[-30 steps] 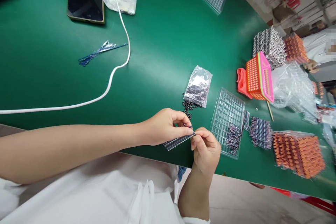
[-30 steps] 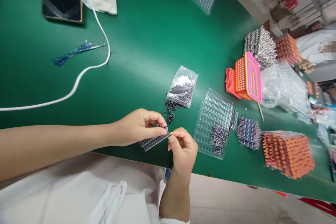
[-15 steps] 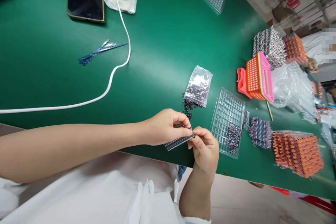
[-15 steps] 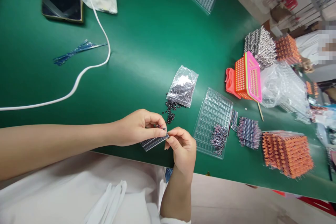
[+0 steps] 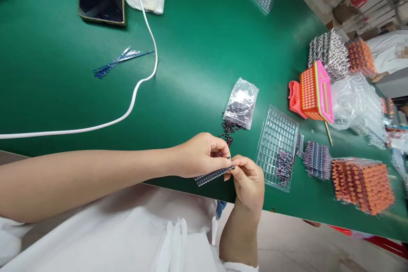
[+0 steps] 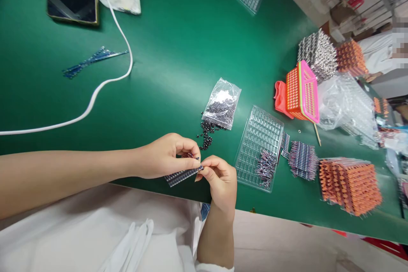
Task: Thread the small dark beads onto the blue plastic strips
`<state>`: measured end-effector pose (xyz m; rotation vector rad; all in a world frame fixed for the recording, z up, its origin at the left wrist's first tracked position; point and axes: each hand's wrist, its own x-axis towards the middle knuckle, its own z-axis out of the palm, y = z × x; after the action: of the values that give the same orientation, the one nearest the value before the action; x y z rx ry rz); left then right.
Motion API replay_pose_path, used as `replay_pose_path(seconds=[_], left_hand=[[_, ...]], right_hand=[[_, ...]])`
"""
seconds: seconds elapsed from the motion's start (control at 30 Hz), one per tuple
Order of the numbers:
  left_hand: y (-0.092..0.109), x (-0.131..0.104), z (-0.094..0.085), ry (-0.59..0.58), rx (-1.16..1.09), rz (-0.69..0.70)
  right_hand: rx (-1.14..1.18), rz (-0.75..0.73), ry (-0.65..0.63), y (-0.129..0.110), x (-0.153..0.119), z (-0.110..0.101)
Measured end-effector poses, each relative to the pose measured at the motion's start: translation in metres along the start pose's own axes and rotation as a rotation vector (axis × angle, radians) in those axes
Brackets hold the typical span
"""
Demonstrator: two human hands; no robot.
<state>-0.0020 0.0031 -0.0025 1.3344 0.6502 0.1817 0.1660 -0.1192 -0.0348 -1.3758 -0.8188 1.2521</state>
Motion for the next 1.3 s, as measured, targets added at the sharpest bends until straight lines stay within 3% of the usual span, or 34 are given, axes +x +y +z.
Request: replay_pose_path(seconds=[0.77, 1.3], left_hand=[[0.0001, -0.0004, 0.0027, 0.059, -0.103, 0.014], [-0.0014, 0.0008, 0.0026, 0.066, -0.104, 0.014]], right_hand=[[-0.04, -0.074, 0.125, 0.0017, -0.0035, 0.0054], [-0.042, -0.093, 0.116, 0.0003, -0.0028, 0.0058]])
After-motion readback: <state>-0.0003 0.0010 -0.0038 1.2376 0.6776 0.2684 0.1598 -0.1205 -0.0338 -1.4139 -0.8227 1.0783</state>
